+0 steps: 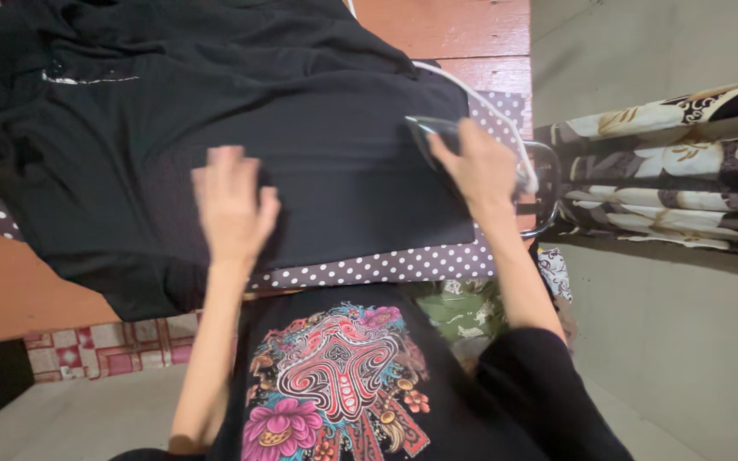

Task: The person irons a black shirt on a polka-dotted ironing board. They repeatedly smooth the fabric with their hands, reposition the shirt, and use a steam iron to press different sections including the body and sleeves.

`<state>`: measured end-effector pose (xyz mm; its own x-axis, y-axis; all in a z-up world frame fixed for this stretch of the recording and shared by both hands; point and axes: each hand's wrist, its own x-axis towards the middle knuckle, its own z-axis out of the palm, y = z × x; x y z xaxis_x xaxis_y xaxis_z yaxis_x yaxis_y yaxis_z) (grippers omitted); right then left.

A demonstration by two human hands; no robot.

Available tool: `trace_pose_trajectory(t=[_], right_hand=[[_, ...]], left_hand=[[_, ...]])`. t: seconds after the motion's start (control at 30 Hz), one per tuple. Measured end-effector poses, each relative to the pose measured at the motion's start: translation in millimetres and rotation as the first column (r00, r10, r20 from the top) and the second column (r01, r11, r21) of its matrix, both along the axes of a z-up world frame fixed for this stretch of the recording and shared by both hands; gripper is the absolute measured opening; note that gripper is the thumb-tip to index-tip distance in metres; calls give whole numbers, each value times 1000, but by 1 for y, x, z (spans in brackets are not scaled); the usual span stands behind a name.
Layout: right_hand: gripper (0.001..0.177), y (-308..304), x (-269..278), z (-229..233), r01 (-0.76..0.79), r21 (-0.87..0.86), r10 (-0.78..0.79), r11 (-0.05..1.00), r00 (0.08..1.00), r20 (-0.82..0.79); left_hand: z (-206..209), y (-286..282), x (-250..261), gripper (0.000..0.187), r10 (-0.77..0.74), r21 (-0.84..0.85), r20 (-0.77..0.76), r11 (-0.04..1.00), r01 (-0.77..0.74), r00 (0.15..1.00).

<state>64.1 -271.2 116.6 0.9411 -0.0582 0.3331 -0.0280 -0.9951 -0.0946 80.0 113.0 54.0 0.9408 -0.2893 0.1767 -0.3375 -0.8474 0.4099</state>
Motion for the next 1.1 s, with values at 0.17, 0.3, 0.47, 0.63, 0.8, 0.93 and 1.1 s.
trace_pose_trajectory(t=[0.17,0.3,0.47,0.63,0.8,0.93,1.1], right_hand=[[50,21,48,-21,-332,18,332,943,943,-6],[54,-10,61,-23,-339,-4,339,941,941,-11],[40,-77,91,-19,-390,179,392,903,920,28],[43,-127,128,-8,-341,125,336,932,940,59],[35,-151,149,-22,-203,633,-17,747,946,324],[25,-152,164,-82,-241,927,-330,289,883,333],[32,-170,163,-161,-438,898,-483,46,777,403]], left_hand=[[5,-61,-10,69,-365,60,-21,929,366,931],[3,-61,-12,71,-380,154,-68,910,386,923],[0,-59,-8,69,-402,157,-37,902,403,915],[2,-60,-13,67,-398,144,-12,907,395,917],[0,-60,-15,68,-389,118,-18,914,388,921],[-11,-46,-22,56,-184,36,41,983,182,982],[-29,46,-20,56,389,208,189,882,-424,902]])
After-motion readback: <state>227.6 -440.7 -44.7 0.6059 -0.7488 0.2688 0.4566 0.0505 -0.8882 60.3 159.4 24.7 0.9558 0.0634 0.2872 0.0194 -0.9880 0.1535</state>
